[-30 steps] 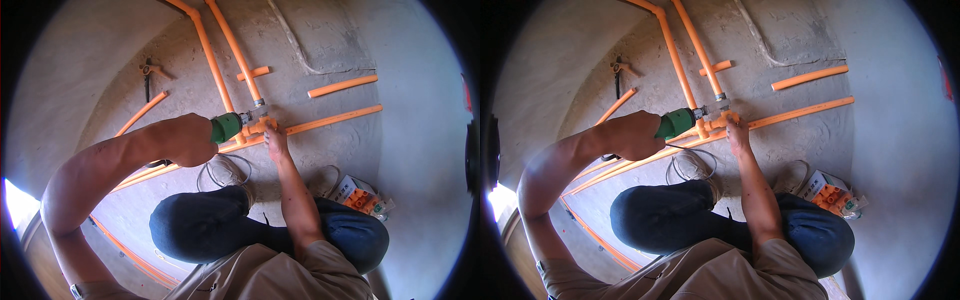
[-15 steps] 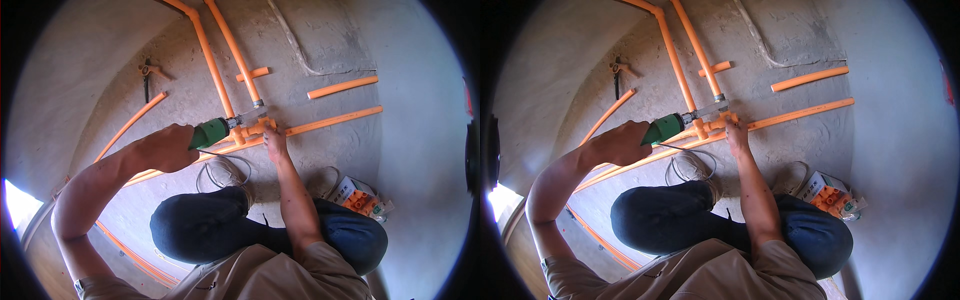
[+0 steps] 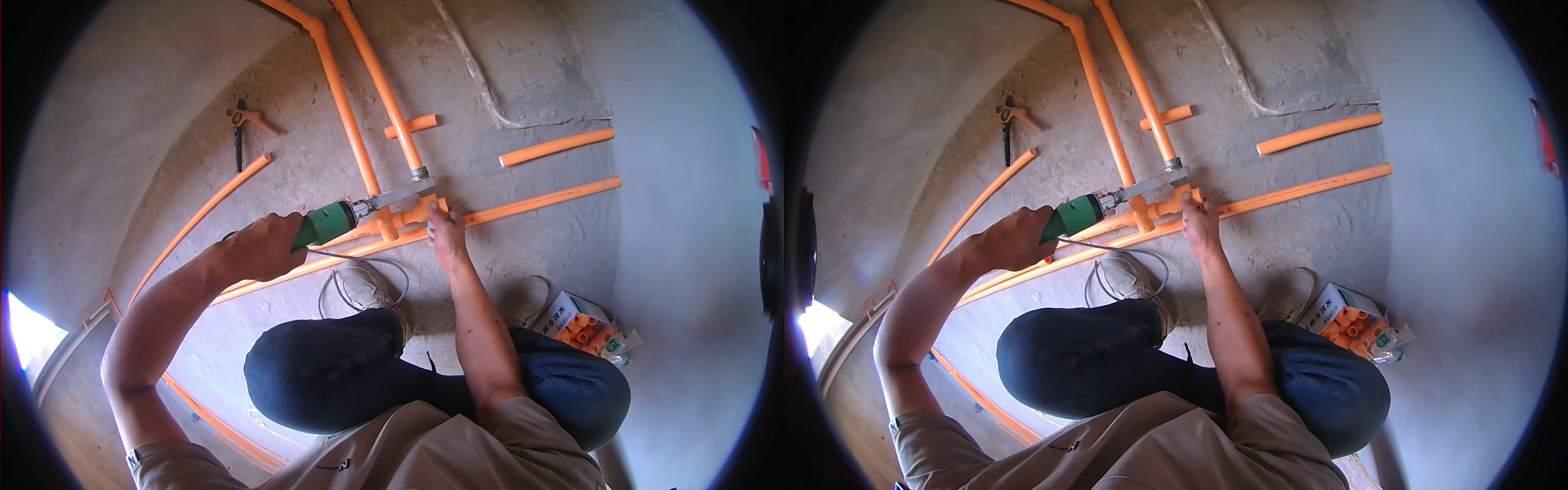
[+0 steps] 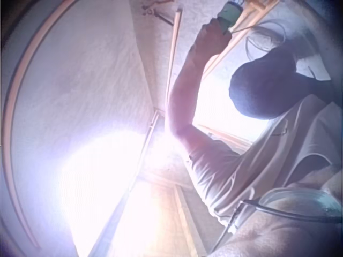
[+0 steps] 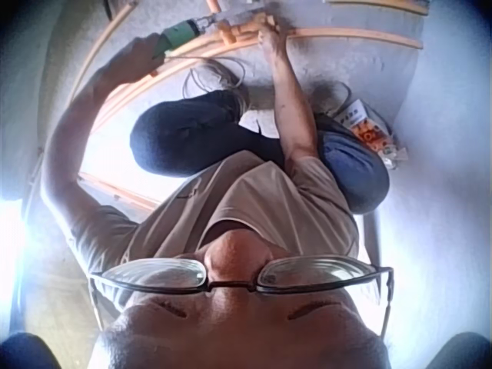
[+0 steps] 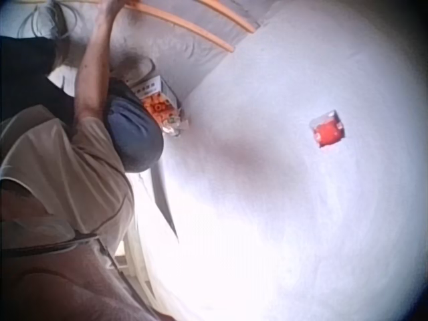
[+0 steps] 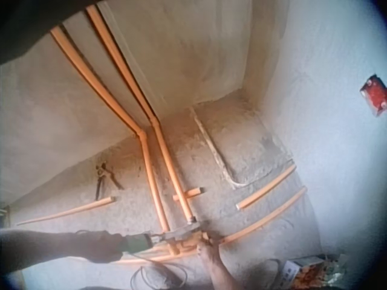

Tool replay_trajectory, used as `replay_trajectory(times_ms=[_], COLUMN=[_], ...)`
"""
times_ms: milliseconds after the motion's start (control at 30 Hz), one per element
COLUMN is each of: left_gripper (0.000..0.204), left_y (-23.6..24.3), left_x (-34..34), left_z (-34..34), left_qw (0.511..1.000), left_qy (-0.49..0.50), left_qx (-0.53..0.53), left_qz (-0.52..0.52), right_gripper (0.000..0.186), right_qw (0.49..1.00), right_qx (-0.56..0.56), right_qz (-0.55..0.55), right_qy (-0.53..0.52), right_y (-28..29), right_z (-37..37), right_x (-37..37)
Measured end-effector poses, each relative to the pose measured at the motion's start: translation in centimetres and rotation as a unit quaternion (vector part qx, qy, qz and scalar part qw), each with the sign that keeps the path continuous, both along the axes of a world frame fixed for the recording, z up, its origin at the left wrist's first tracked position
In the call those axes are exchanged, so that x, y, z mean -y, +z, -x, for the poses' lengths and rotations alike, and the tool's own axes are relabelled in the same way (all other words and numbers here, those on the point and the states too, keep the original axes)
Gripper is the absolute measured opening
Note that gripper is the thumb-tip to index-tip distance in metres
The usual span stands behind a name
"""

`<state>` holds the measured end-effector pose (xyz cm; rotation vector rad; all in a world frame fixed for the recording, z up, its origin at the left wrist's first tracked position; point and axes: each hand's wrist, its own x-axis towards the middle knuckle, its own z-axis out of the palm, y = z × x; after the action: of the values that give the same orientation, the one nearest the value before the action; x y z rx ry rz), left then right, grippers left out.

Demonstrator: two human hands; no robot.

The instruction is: The person joins orange plastic pipes using a T-junction connector and a specialized heating tool. They first align the pipes by hand, then use the heating tool to soften the ends of the pipe and connector before pressing them together.

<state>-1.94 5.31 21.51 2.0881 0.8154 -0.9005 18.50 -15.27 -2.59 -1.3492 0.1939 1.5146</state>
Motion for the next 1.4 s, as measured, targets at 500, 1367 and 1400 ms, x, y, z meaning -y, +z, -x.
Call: replay_trajectory(times_ms=[500,1367,1400], left_gripper=[0.036,0.038,0.035], left_y=[2.0,1.5,1.1], left_x=[0.3,-0.4,-0.4], left_z=[-2.7,-1.3,-0.8], left_qw=[0.998,0.999,1.000], left_qy=[-0.006,0.003,0.004], left_qx=[-0.057,-0.042,-0.023], left_qz=[0.021,0.007,0.006], right_gripper=[0.033,0.024,0.024], right_qw=[1.000,1.000,1.000], right_qx=[0.009,0.001,0.003], right_qz=[0.027,0.022,0.022], right_qy=[-0.005,-0.010,-0.011], right_y=[0.1,-0.2,-0.2], right_z=[0.2,0.1,0.0], right_x=[-0.4,-0.3,-0.3])
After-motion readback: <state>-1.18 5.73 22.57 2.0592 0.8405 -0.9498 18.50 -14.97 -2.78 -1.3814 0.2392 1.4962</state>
